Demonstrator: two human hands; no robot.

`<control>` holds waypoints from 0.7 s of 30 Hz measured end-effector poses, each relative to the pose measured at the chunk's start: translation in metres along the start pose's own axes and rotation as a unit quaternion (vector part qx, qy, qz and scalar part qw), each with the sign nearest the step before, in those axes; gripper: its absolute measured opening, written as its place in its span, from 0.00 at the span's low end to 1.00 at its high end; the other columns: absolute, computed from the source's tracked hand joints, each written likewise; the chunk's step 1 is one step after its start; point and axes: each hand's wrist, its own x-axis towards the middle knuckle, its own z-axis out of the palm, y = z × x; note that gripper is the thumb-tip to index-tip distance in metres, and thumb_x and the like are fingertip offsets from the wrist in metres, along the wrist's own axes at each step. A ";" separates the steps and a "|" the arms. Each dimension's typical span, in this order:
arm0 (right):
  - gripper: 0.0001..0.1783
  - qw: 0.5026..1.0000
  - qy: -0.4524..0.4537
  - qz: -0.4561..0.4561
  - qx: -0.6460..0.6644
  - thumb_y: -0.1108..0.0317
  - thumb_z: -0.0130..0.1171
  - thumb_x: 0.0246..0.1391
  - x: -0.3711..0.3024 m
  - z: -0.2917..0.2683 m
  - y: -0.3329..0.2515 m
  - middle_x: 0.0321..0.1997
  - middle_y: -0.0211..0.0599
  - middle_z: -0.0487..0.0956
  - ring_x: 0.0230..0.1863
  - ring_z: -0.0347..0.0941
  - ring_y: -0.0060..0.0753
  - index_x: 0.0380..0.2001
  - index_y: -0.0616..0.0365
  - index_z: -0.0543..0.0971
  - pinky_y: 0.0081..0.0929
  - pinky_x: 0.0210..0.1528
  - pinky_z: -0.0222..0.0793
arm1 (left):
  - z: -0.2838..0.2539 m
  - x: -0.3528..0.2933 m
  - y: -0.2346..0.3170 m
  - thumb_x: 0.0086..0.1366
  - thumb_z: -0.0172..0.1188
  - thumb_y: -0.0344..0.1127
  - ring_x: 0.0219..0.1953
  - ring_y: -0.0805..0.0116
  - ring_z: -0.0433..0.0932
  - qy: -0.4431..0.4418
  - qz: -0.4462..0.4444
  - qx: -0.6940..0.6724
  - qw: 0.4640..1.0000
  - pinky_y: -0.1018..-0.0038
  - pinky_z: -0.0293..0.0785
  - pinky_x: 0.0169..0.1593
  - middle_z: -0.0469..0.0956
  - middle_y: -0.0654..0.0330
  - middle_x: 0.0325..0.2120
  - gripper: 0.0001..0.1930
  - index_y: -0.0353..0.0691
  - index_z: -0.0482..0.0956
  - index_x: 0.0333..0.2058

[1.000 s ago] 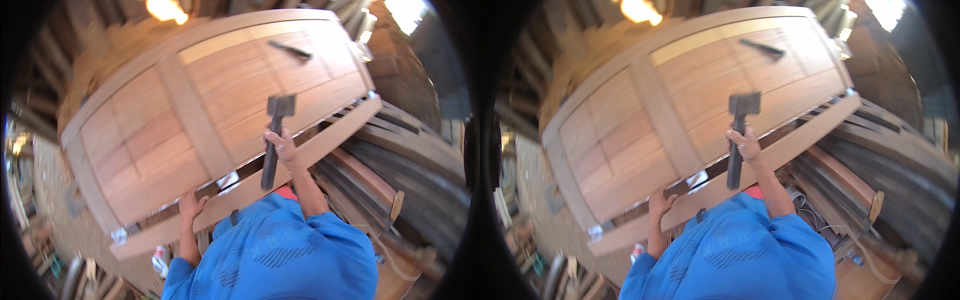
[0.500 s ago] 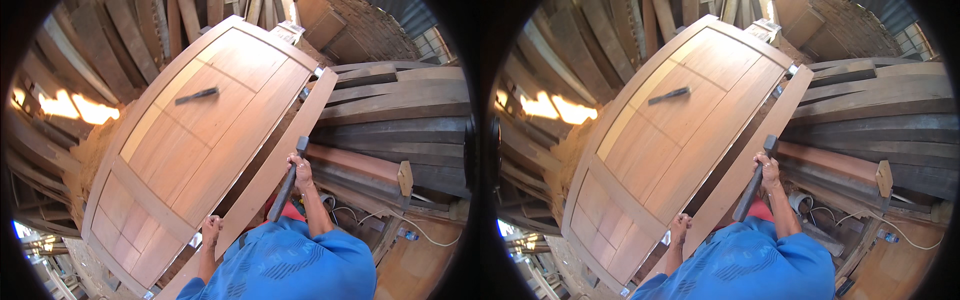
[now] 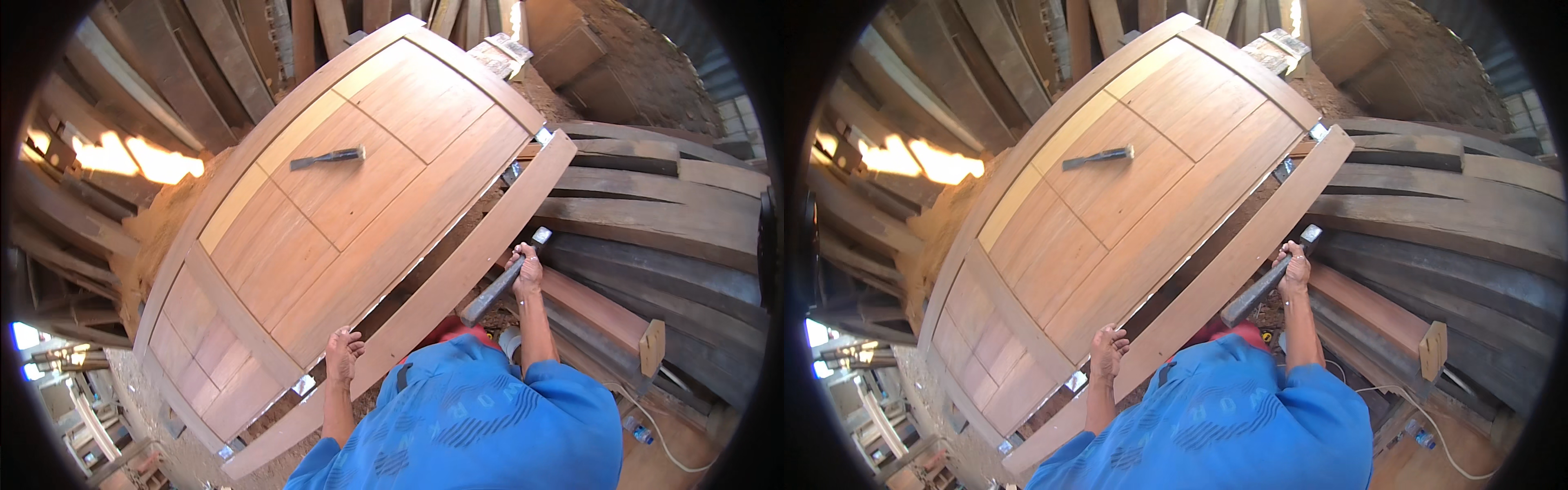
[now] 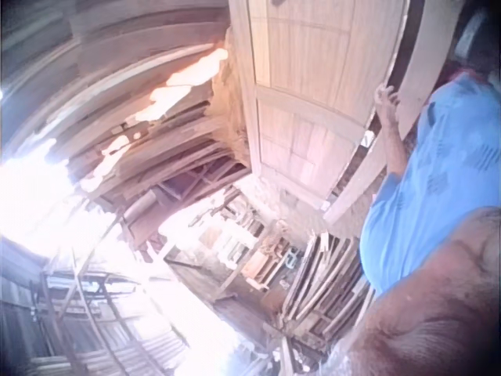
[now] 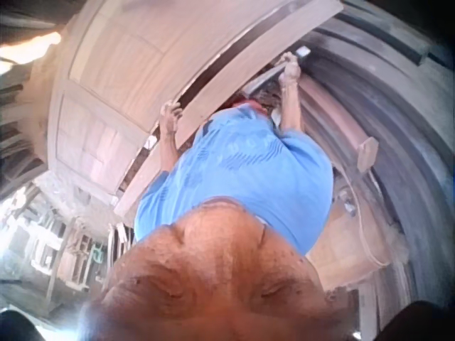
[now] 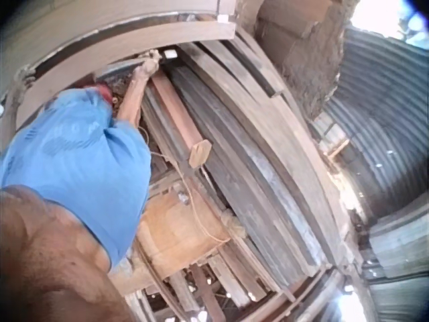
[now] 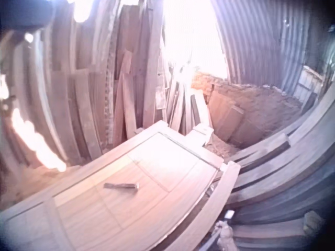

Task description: The person applies glue to a wooden plank and attaches it to a large wooden door frame. They then use a mallet to tap the plank into place, ensuring it is securely fitted.

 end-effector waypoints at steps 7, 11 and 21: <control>0.07 0.995 0.095 -0.036 0.011 0.72 0.61 0.50 0.028 -0.005 -0.020 0.35 0.30 0.82 0.26 0.75 0.16 0.31 0.49 0.73 0.19 0.25 0.71 | 0.034 0.070 0.033 0.71 0.55 0.44 0.32 0.74 0.76 -0.038 0.094 0.043 0.994 0.77 0.74 0.37 0.79 0.58 0.36 0.18 0.36 0.71 0.50; 0.06 0.994 0.102 -0.037 -0.009 0.73 0.61 0.47 0.031 -0.003 -0.029 0.34 0.29 0.82 0.25 0.74 0.17 0.31 0.53 0.76 0.19 0.25 0.69 | 0.049 0.092 0.063 0.71 0.56 0.40 0.34 0.76 0.76 -0.050 0.159 0.097 0.981 0.78 0.74 0.41 0.79 0.58 0.37 0.17 0.34 0.73 0.50; 0.06 0.986 0.162 -0.032 -0.027 0.71 0.57 0.53 0.128 -0.029 -0.079 0.26 0.32 0.76 0.26 0.74 0.30 0.33 0.61 0.76 0.27 0.30 0.72 | 0.167 0.137 0.129 0.69 0.58 0.36 0.40 0.72 0.78 0.010 0.289 0.266 0.920 0.74 0.74 0.47 0.81 0.58 0.39 0.14 0.32 0.76 0.46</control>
